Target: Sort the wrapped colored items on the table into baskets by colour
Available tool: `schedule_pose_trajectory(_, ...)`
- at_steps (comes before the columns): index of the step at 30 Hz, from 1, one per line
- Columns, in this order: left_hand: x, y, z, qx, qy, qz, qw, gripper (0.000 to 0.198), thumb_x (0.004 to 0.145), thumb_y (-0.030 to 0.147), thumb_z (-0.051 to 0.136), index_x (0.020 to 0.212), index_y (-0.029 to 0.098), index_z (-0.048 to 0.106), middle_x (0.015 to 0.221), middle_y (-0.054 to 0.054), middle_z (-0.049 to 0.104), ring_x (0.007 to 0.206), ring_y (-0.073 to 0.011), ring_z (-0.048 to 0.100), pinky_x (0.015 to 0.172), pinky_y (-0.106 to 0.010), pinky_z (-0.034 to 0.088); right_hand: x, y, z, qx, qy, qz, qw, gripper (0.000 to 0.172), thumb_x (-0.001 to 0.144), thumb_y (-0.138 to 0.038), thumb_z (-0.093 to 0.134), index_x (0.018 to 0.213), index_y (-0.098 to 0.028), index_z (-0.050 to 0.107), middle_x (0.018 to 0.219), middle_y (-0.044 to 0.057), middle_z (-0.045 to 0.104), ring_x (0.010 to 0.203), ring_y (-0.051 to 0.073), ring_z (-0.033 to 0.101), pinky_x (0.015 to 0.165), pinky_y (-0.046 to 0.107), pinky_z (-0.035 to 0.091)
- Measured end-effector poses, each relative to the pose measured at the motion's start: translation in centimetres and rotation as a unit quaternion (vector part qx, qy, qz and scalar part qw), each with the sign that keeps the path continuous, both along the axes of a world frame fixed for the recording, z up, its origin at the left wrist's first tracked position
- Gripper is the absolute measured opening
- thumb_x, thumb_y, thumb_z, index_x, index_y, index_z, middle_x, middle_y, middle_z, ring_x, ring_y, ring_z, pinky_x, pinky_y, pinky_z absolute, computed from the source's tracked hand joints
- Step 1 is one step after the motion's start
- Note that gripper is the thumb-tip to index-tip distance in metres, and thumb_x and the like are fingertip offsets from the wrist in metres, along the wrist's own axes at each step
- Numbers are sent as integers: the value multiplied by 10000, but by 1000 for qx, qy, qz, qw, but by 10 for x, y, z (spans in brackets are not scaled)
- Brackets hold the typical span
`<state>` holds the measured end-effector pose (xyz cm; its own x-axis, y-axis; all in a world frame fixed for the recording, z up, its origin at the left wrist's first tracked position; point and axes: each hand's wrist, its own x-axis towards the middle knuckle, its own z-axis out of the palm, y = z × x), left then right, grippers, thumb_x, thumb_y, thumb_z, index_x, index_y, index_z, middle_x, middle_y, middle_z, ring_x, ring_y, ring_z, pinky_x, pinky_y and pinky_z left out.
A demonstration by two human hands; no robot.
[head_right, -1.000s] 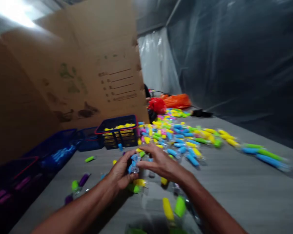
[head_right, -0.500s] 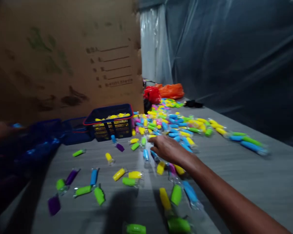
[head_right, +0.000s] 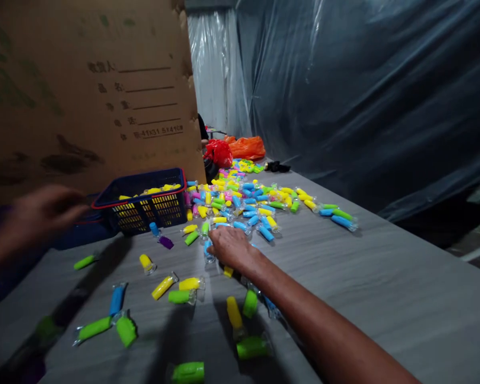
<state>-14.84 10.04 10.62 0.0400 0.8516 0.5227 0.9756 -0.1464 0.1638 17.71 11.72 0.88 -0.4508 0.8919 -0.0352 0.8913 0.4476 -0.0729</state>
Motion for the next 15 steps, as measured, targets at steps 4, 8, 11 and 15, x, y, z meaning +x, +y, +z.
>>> schedule_pose_trajectory(4,131,-10,-58,-220,35,-244,944,180,715,297,579,867,207,614,974,-63,581,909,-223,557,846,-329,422,0,1,-9,16,29,-12,999,208,842,-99,451,953,-131,623,977,146,637,910,259,598,683,286,408)
schedule_pose_trajectory(8,199,1,-102,-288,-2,-198,937,187,719,339,592,812,177,583,894,-118,579,864,-292,566,791,-393,436,9,10,-8,23,72,-18,997,169,776,-145,516,893,-130,637,875,115,652,817,234,607,623,262,395)
schedule_pose_trajectory(11,210,17,-113,-283,-7,-157,946,165,715,232,565,865,166,551,932,-137,566,890,-302,557,785,-399,426,34,27,3,30,146,-26,989,232,774,-215,511,966,-135,615,789,43,621,733,173,581,570,221,375)
schedule_pose_trajectory(15,209,32,-118,-279,-16,-152,948,270,626,88,555,878,183,536,924,-103,546,849,-259,549,744,-348,414,78,52,11,30,254,-56,965,215,769,-171,430,867,-105,610,660,-6,517,617,127,497,496,203,317)
